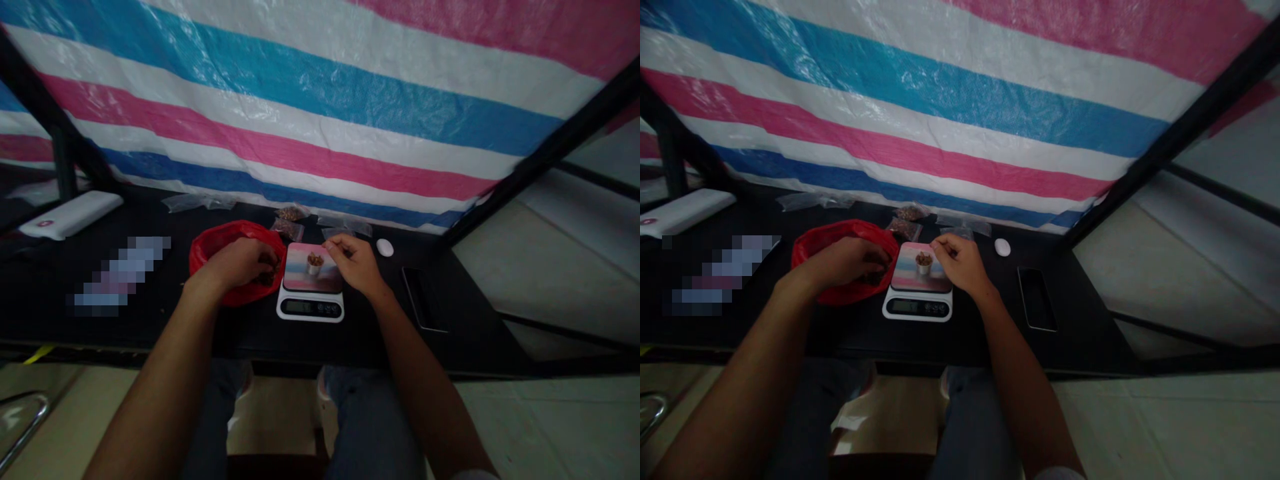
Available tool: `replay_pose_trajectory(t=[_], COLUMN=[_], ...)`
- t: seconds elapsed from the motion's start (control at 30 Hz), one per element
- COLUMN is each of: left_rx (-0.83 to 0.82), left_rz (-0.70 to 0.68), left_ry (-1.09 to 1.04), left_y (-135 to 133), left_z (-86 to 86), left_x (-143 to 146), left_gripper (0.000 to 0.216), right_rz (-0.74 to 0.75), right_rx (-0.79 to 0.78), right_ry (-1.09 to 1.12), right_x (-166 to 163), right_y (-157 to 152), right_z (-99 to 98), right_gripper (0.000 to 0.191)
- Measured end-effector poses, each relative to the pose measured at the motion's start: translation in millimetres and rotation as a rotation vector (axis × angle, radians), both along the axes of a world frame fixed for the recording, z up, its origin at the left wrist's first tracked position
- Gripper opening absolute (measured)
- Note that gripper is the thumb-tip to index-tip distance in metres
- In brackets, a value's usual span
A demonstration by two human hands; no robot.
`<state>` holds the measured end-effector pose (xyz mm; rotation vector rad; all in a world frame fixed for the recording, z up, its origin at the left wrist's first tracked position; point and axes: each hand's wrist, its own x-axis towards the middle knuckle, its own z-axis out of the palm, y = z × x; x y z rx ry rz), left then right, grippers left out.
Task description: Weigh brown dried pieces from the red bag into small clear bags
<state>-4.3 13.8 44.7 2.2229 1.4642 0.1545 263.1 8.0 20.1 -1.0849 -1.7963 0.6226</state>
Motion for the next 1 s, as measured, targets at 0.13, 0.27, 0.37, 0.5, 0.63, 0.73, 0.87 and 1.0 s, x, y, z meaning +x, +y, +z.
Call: replay_pose_trajectory(t=[0.13, 0.27, 0.37, 0.5, 0.63, 0.73, 0.87, 1.0], left_rx=[0.049, 0.095, 0.115, 0.152, 0.273, 0.351, 0.368, 0.376], left_rz=[-0.015, -0.009, 0.02, 0.032, -0.049, -0.148, -0.256, -0.293], left_ry=[-0.025, -0.019, -0.074, -0.209, -0.341, -0.442, -0.465, -0.441], left_y=[2.1, 4.5, 4.8, 2.5, 0.0, -1.2, -2.5, -2.9], left_z=[2.2, 1.5, 2.1, 6.7, 10.3, 10.5, 9.8, 6.5], left_x=[-3.8, -7.7, -10.1, -5.1, 14.9, 35.3, 57.5, 65.5], left_gripper=[0.033, 0.032, 0.03, 0.025, 0.022, 0.023, 0.022, 0.022], right_rz=[0.012, 0.011, 0.007, -0.002, -0.015, -0.022, -0.012, -0.002], right_rx=[0.022, 0.034, 0.033, 0.027, 0.036, 0.032, 0.024, 0.023], right_ry=[0.013, 0.014, 0.009, -0.004, 0.0, 0.009, 0.022, 0.026], right_x=[0.0, 0.5, 0.8, 0.7, 1.3, 2.0, 2.2, 1.5], right_y=[0.1, 0.0, 0.1, 1.0, 1.5, 1.6, 2.0, 2.2], right_z=[-0.1, -0.6, -0.6, -0.7, -1.1, -0.6, -0.1, -0.5], right_gripper=[0.024, 0.023, 0.024, 0.024, 0.023, 0.024, 0.025, 0.026])
